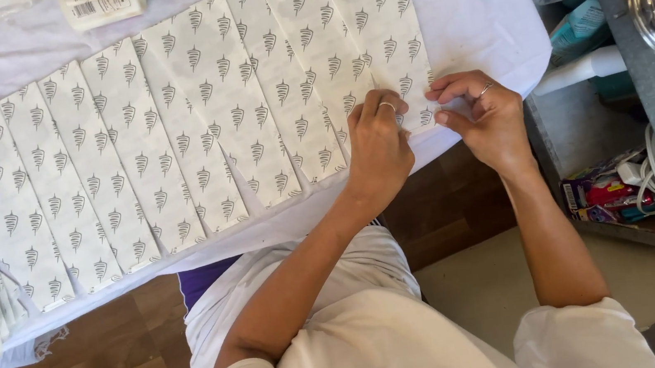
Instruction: Laying out printed paper strips, applying glue to one end of each, and folding them over.
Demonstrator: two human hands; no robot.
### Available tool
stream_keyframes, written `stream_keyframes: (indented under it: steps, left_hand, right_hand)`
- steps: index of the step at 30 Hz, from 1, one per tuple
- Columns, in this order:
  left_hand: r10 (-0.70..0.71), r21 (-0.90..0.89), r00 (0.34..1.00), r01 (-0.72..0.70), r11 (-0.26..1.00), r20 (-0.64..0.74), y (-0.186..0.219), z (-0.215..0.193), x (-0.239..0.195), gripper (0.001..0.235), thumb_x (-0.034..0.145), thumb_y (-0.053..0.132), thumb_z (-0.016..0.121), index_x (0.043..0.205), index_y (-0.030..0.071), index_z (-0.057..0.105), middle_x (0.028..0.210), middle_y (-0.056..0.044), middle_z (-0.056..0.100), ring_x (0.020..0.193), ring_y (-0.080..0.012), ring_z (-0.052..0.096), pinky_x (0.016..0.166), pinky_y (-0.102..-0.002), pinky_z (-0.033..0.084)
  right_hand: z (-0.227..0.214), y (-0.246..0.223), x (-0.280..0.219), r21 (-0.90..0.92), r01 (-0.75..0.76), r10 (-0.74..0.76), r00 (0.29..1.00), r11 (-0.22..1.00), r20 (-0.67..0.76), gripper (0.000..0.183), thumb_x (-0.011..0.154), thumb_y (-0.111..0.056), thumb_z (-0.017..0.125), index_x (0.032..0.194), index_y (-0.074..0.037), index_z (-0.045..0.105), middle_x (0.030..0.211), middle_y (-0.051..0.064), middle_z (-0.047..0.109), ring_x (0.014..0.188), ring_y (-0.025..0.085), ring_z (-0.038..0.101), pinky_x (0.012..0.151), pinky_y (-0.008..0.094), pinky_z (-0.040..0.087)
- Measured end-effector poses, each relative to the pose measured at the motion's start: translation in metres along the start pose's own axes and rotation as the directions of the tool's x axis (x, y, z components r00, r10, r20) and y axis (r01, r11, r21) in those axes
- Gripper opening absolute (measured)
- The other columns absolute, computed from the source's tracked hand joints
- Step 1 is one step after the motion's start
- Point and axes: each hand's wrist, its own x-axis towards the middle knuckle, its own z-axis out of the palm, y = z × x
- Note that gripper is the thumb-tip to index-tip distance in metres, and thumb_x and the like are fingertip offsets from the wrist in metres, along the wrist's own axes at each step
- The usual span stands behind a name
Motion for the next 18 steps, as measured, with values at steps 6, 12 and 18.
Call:
stream_keyframes:
  steps: [6, 12, 18]
  left_hand:
    - [0.103, 0.211, 0.994, -0.092, 0.973, -0.041, -0.006, 0.014, 0.004, 0.03, 0.076, 0.011, 0.088, 0.094, 0.0, 0.067, 0.101, -0.011, 0.055, 0.098, -0.0301, 0.068, 0.102, -0.055, 0.045]
    - [0.129, 0.15, 0.991, -0.132, 0.98, 0.033, -0.016, 0.008, -0.002, 0.021, 0.078, -0.005, 0.08, 0.094, -0.004, 0.067, 0.099, -0.012, 0.056, 0.099, -0.0326, 0.069, 0.104, -0.054, 0.045]
    - [0.206, 0.208, 0.978, -0.196, 0.958, -0.031, -0.014, 0.015, -0.01, 0.018, 0.079, -0.006, 0.079, 0.093, -0.003, 0.067, 0.102, -0.011, 0.055, 0.103, -0.0307, 0.067, 0.105, -0.053, 0.046]
  right_hand:
    - [0.001, 0.004, -0.003, -0.032, 0.01, -0.01, 1.0, 0.999, -0.006, 0.016, 0.086, 0.018, 0.076, 0.096, 0.009, 0.067, 0.111, 0.024, 0.069, 0.105, 0.036, 0.072, 0.095, 0.046, 0.055]
    - [-0.003, -0.02, 0.002, -0.075, -0.021, 0.025, 0.998, 0.997, 0.049, 0.017, 0.086, 0.024, 0.07, 0.097, 0.012, 0.067, 0.11, 0.028, 0.068, 0.104, 0.04, 0.071, 0.092, 0.051, 0.055]
    - [0.016, -0.018, -0.008, -0.215, 0.064, -0.084, 0.993, 0.975, -0.088, 0.024, 0.084, 0.011, 0.087, 0.097, 0.008, 0.067, 0.11, 0.023, 0.07, 0.1, 0.039, 0.072, 0.088, 0.047, 0.058]
